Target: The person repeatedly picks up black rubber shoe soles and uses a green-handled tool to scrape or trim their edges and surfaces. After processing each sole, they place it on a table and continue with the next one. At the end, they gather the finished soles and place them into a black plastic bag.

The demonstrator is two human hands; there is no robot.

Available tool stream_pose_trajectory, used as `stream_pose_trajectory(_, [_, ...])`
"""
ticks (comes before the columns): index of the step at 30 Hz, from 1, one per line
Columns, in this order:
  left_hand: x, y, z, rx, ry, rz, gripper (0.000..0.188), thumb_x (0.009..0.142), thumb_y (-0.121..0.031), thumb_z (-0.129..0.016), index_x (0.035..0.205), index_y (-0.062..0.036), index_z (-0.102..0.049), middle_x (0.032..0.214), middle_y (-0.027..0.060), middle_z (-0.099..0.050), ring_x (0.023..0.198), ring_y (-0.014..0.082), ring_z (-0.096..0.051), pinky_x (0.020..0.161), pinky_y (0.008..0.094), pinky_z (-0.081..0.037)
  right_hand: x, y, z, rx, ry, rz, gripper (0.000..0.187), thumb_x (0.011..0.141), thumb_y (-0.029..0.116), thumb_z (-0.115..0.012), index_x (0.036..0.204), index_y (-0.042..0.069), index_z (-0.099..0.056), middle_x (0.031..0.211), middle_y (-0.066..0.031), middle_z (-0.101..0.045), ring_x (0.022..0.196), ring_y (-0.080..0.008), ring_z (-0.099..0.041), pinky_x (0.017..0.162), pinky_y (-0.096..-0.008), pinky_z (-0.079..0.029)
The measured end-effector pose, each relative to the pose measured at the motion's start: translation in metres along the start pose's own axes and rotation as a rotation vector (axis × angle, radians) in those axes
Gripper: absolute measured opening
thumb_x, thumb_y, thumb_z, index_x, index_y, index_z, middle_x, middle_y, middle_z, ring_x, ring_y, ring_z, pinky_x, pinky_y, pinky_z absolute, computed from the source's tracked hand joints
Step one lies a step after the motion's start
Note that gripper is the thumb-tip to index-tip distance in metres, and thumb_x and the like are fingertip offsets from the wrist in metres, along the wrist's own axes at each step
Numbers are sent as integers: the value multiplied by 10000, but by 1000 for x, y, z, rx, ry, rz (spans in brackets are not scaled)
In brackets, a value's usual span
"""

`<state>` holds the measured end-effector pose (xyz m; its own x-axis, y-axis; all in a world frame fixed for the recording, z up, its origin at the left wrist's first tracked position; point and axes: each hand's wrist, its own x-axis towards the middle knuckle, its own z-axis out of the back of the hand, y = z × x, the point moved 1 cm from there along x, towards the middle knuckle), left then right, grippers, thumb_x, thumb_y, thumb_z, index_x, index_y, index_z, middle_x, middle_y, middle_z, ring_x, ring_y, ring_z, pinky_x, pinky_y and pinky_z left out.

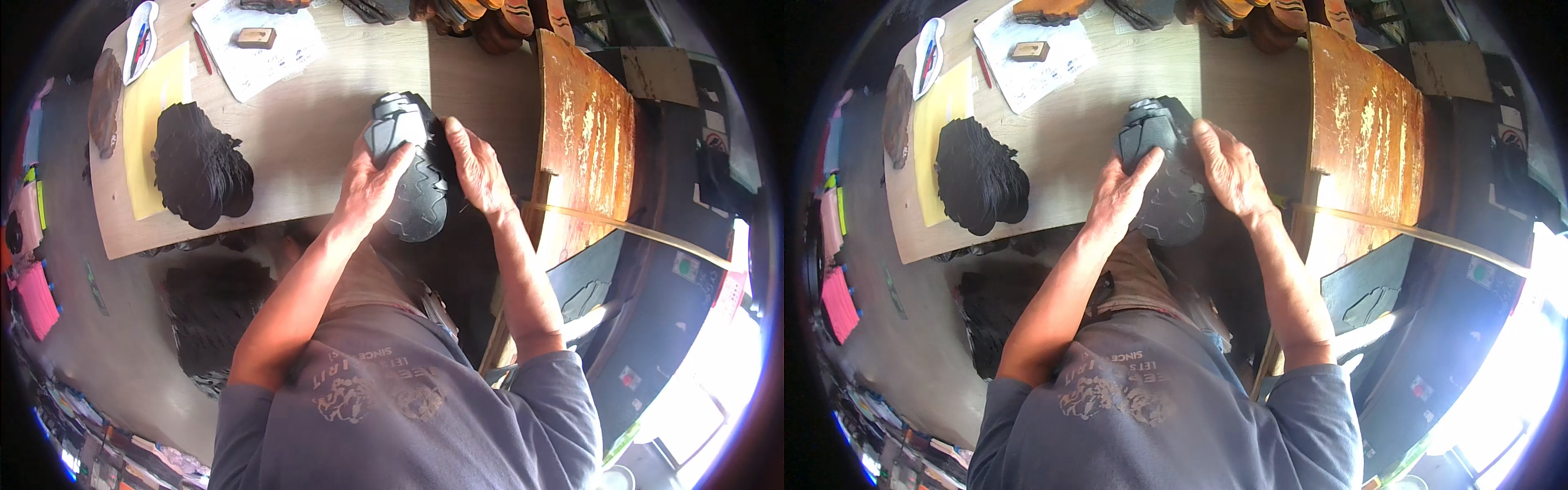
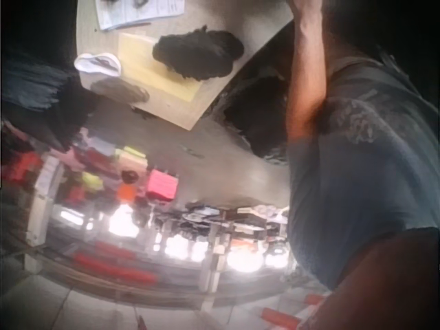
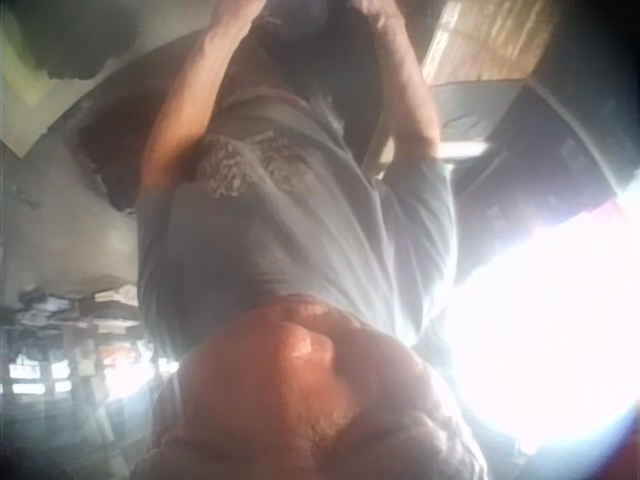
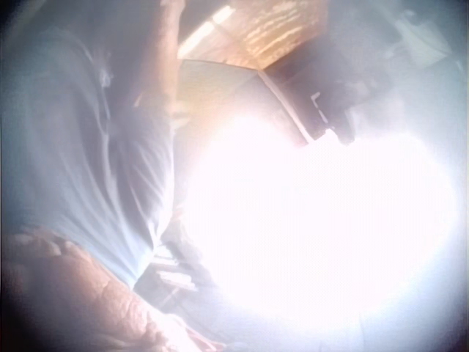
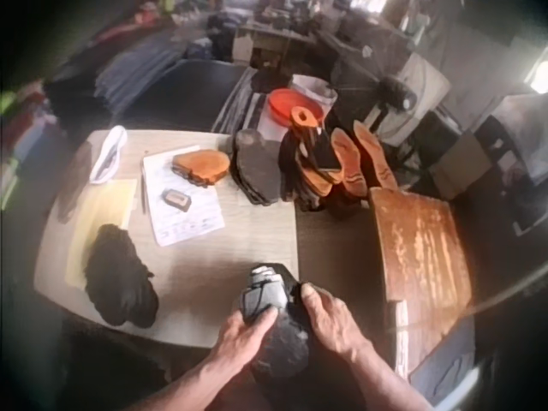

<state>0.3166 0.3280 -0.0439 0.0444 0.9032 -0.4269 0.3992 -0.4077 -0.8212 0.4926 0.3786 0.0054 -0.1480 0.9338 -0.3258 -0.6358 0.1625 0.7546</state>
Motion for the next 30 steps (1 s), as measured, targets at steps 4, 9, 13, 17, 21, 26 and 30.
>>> stream_pose_trajectory(4, [3,5,1,6,0,-195,737,1023,-188,-660,1614,-44,-245,1458,106,-530,1331,164,-508,1104,322,-432,-4,10,-5,-55,-92,6,896,892,639,-683,1384,-98,-554,1287,-291,-647,1229,-382,-627,1033,-433,-485])
stream_pose_trajectory(9, [5,11,3,-67,45,-137,736,1046,-186,-619,1629,-45,-192,1491,111,-498,1341,185,-503,1130,342,-416,12,11,0,7,65,-133,1036,715,621,-868,1366,-124,-557,1299,-305,-638,1231,-356,-636,1039,-412,-499])
stream_pose_trajectory(13, [4,9,6,-55,25,-69,710,1061,-190,-588,1626,-30,-189,1523,126,-464,1365,190,-479,1144,345,-401,22,11,4,-14,226,-168,1055,644,611,-913,1335,-112,-580,1247,-281,-654,1177,-334,-659,1006,-409,-523])
stream_pose_trajectory(17, [3,4,5,-154,20,-60,687,1072,-189,-558,1618,-4,-185,1534,146,-451,1383,197,-459,1160,350,-382,18,13,2,-280,153,-11,941,666,566,-926,1293,-67,-623,1146,-157,-680,1131,-285,-644,971,-392,-519])
stream_pose_trajectory(21, [3,3,6,-99,53,-177,688,1061,-162,-552,1605,33,-179,1532,174,-447,1389,216,-455,1176,361,-362,12,16,-5,-411,28,189,931,629,585,-919,1250,-53,-645,1284,-191,-616,1238,-353,-566,1060,-445,-462])
stream_pose_trajectory(26, [-5,12,9,-160,132,-348,702,1037,-123,-567,1594,64,-183,1532,189,-434,1413,236,-426,1202,387,-318,-9,17,-9,-377,-48,316,954,611,476,-953,1327,-27,-571,1322,-203,-581,1207,-369,-586,1045,-464,-469])
stream_pose_trajectory(30, [-11,17,12,-120,145,-354,732,1032,-142,-591,1606,49,-179,1559,177,-393,1425,235,-399,1195,387,-320,-18,15,-9,-206,-29,275,1001,597,411,-979,1371,-9,-502,1237,-179,-590,1140,-360,-615,1005,-442,-492])
